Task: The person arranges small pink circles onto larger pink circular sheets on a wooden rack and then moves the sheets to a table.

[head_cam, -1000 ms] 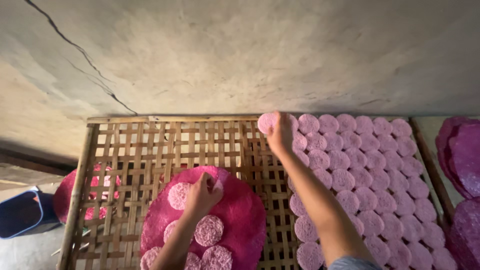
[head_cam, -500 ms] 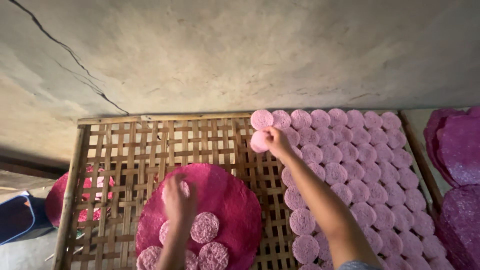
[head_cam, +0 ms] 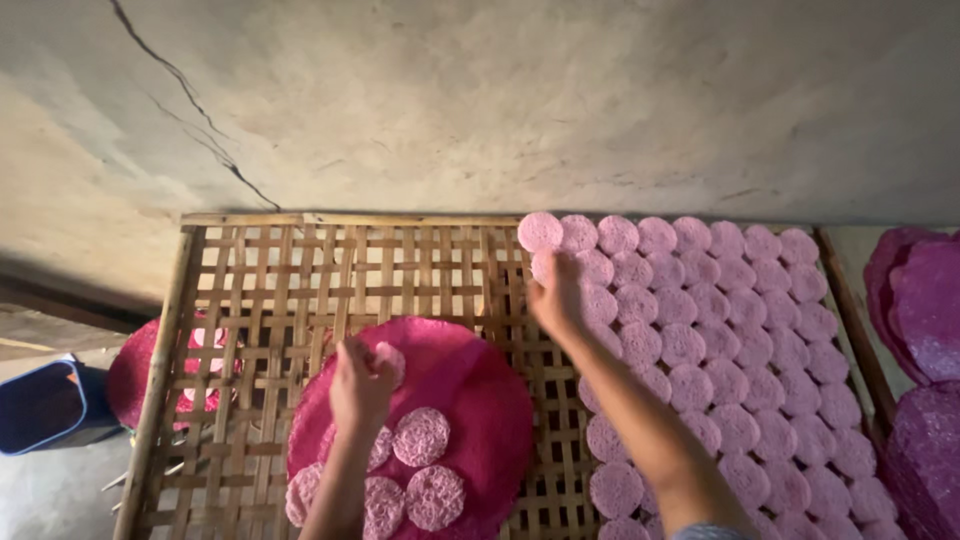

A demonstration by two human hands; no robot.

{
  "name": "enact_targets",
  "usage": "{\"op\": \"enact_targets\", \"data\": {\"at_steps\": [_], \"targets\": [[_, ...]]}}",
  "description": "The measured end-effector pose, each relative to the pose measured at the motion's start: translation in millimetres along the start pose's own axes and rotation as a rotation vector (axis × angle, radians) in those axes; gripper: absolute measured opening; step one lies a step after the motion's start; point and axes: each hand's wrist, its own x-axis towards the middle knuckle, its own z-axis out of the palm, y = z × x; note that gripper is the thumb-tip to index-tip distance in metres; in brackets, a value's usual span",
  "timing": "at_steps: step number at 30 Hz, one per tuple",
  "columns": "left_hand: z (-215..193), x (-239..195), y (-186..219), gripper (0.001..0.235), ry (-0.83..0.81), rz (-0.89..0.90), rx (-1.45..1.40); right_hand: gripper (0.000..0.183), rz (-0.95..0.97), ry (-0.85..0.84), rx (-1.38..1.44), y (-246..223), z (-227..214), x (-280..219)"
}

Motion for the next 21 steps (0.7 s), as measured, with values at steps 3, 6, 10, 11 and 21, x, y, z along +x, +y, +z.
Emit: {"op": "enact_targets", "data": {"at_steps": [3, 6, 10, 11, 21], "targets": [[29, -3, 43, 0.017, -0.064, 0.113, -0.207, 0.042, 0.281, -0.732, 0.789, -36, 7, -58], [53, -24, 77, 0.045, -0.116, 0.37, -0.377, 0.052, 0.388, -0.839, 1.631, -48, 17, -81], [35, -53, 78, 0.045, -0.222, 0.406, -0.143, 0.039, 0.636, -0.528, 0.853, -10, 4, -64], [24, -60, 69, 0.043, -0.284, 0.376, -0.01, 0.038, 0.504, -0.417, 0.622, 4, -4, -58], [-30, -90, 22, 0.05, -0.391, 0.303, 0.539, 0.03, -0.044, 0.076, -0.228, 24, -46, -27]]}}
